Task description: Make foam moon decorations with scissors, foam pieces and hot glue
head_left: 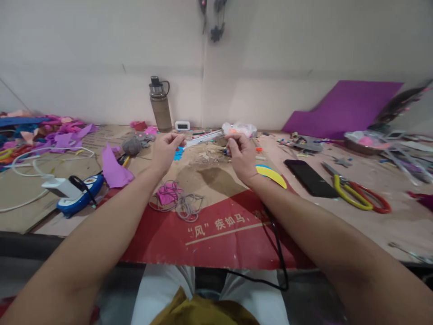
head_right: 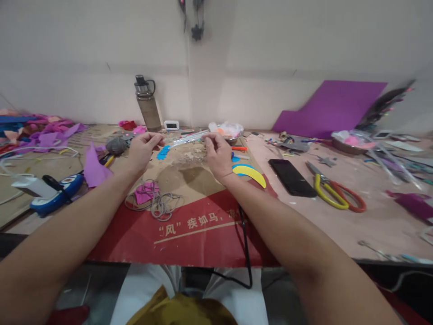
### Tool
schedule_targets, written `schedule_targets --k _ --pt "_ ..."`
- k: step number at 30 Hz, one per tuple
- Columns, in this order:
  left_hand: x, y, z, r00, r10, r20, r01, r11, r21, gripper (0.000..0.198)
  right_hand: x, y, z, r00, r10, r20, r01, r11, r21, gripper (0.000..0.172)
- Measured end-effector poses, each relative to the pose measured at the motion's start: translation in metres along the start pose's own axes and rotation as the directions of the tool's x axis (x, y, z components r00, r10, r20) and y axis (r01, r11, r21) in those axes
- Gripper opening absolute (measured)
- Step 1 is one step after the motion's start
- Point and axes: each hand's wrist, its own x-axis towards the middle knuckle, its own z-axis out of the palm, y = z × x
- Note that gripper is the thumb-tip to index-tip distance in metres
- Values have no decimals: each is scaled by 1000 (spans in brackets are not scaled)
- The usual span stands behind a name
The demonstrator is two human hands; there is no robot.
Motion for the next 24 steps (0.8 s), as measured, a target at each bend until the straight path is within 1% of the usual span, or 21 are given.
schedule_targets --k 3,4,6,8,9,11,13,16,18,20,24 --pt "4 -4 -3 999 -50 -2 50 999 7 18 2 1 -1 1000 11 -29 -10 999 46 18" --pt "6 -6 -5 998 -67 -10 67 998 7 17 3 -1 -2 1000 11 -20 -10 999 40 19" --pt "10 -9 -8 994 -101 -34 101 995 -1 15 2 -8 -1 1000 5 30 -6 1000 20 20" --pt "12 -12 -11 990 -130 -47 129 991 -26 12 -2 -17 3 993 4 117 -7 1000 28 20" --pt "11 -12 -11 990 -140 -35 139 990 -38 11 -5 -21 5 987 6 161 -14 999 50 19" --pt "8 -10 -7 988 -153 29 155 986 -56 12 -11 -26 12 972 22 235 -49 993 112 13" --pt "1 -6 1 978 -158 133 168 984 -63 16 -16 -27 18 961 75 268 -122 979 165 9" --pt "-13 4 16 946 -136 295 171 981 -95 22 -18 -19 24 944 208 256 -267 938 220 16" --pt "-21 10 24 919 -136 370 189 976 -110 23 -18 -12 26 927 268 262 -332 911 243 19" --pt "-26 12 28 906 -133 402 190 976 -104 23 -18 -8 27 916 274 292 -349 904 248 20" --pt "-29 12 28 911 -88 403 100 995 -8 21 -22 -9 31 907 226 354 -322 916 239 21"
